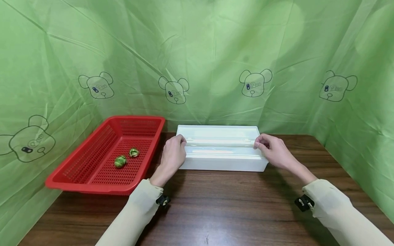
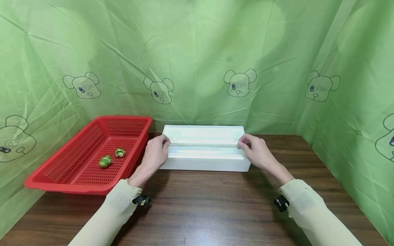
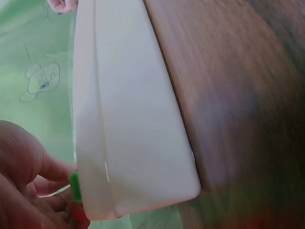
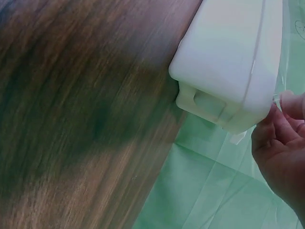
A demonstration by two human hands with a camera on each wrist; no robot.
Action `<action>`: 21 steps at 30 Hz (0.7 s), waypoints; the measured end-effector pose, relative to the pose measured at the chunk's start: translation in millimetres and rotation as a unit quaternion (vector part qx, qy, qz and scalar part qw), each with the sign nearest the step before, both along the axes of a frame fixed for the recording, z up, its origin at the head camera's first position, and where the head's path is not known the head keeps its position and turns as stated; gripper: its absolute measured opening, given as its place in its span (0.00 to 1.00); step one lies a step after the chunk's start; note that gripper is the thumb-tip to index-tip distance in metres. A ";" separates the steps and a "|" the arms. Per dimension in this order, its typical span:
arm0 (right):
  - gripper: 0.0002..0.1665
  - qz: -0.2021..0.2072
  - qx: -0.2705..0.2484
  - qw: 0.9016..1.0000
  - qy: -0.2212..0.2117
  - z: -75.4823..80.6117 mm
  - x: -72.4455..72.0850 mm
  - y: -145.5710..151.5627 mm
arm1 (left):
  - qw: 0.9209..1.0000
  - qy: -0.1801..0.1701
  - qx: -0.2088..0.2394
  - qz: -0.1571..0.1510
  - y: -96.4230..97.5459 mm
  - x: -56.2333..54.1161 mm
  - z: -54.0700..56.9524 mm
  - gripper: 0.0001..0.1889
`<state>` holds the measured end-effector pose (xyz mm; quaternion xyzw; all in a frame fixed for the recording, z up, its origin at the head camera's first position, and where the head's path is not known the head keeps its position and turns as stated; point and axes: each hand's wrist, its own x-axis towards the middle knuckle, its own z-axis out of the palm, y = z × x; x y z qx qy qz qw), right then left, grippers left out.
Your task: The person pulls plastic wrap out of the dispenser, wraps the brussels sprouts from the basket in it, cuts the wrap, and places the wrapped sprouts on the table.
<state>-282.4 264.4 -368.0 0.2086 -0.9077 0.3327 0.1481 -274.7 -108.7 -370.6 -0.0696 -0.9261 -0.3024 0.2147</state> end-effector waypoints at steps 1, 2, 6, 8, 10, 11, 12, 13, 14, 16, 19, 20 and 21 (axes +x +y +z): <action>0.03 -0.003 -0.002 1.000 0.000 -0.3 -0.7 -0.2 | 1.000 0.005 0.009 -0.005 -0.4 -0.5 0.3 0.06; 0.04 -0.006 -0.005 1.000 0.000 -0.6 -1.5 -0.2 | 1.000 0.010 0.017 -0.010 -0.8 -0.7 0.9 0.07; 0.09 -0.010 -0.007 1.000 -0.016 -1.6 -3.7 0.1 | 0.999 0.014 0.042 -0.026 -3.1 -0.3 2.3 0.09; 0.12 -0.010 -0.007 1.000 -0.023 -2.4 -4.5 0.2 | 0.998 0.012 0.047 -0.029 -4.5 0.4 2.5 0.13; 0.12 -0.011 -0.003 1.000 -0.016 -3.4 -5.3 0.3 | 0.998 0.012 0.053 -0.030 -5.5 0.9 2.0 0.15; 0.11 -0.013 -0.003 1.000 -0.009 -3.9 -5.7 0.4 | 0.998 0.013 0.056 -0.029 -5.7 1.4 2.0 0.16; 0.09 -0.014 -0.003 1.000 0.001 -4.3 -5.9 0.2 | 0.998 0.015 0.059 -0.028 -6.0 1.5 1.6 0.15; 0.07 -0.017 -0.003 1.000 0.012 -4.4 -6.1 0.6 | 0.998 0.018 0.061 -0.026 -5.8 1.3 1.1 0.14; 0.05 -0.019 -0.002 1.000 0.025 -4.3 -6.1 0.8 | 0.997 0.021 0.064 -0.024 -5.5 1.2 1.1 0.13; 0.03 -0.022 -0.003 0.999 0.043 -4.3 -6.2 1.4 | 0.997 0.024 0.069 -0.016 -4.8 1.2 0.9 0.11; 0.04 -0.021 -0.004 0.998 0.053 -3.7 -5.6 1.9 | 0.997 0.025 0.079 -0.002 -4.7 1.4 0.7 0.08; 0.04 -0.021 -0.004 0.998 0.052 -3.6 -5.7 2.4 | 0.996 0.025 0.084 0.002 -4.7 1.5 0.8 0.07; 0.04 -0.021 -0.004 0.998 0.052 -3.3 -5.7 3.0 | 0.996 0.025 0.089 0.005 -5.0 1.6 0.7 0.07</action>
